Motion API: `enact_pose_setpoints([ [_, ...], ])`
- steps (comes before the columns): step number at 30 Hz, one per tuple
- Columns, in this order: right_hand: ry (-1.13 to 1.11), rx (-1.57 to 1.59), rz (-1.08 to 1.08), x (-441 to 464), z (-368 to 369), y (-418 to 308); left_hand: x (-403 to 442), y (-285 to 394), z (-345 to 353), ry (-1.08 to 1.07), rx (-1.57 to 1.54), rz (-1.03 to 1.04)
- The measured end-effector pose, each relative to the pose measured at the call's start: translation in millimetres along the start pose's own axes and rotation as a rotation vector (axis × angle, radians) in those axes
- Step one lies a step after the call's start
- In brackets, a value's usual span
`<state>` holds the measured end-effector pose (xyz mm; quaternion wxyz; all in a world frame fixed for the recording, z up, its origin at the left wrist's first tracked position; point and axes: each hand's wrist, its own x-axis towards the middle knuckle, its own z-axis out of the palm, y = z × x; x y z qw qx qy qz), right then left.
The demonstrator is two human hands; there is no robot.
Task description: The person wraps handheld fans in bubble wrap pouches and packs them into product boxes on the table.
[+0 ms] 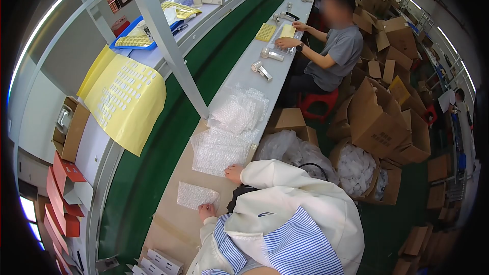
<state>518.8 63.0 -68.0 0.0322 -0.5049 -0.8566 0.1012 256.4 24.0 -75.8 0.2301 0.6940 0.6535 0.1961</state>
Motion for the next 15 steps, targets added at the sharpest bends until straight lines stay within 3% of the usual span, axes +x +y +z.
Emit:
enact_pose_setpoints([
  [15,0.044,0.015,0.031,-2,-2,-3,-3,14,-14,-0.015,-0.019,-0.066],
])
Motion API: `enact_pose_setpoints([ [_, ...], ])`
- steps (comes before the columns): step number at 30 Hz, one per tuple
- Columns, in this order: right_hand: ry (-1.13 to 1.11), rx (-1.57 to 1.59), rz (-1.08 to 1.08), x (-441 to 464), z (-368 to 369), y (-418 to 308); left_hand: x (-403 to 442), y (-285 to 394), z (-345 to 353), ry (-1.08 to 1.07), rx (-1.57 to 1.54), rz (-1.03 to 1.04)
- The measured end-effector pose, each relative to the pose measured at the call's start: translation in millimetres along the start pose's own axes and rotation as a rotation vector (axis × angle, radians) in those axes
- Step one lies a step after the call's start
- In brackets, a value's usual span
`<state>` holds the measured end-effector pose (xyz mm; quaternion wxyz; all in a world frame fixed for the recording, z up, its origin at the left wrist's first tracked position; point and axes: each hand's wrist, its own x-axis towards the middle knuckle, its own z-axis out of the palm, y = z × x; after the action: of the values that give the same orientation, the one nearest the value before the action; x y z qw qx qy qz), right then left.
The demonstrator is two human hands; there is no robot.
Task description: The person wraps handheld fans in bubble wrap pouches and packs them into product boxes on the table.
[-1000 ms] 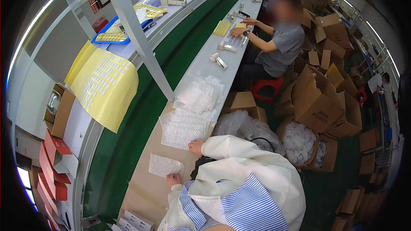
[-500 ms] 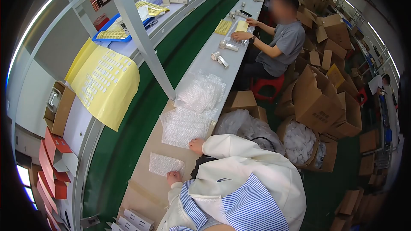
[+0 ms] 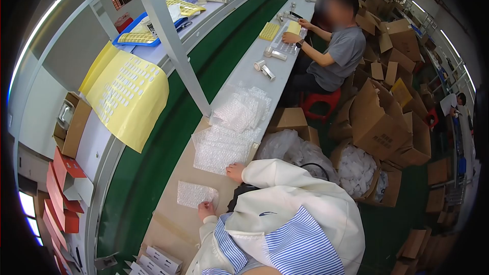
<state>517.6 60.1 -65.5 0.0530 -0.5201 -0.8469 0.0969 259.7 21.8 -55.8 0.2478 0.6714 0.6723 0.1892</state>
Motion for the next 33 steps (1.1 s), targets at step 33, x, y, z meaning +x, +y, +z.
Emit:
enact_pose_setpoints([
  [33,-0.014,-0.014,0.009,-2.2,1.6,-1.9,-5.9,1.4,-2.9,0.034,-0.056,0.064],
])
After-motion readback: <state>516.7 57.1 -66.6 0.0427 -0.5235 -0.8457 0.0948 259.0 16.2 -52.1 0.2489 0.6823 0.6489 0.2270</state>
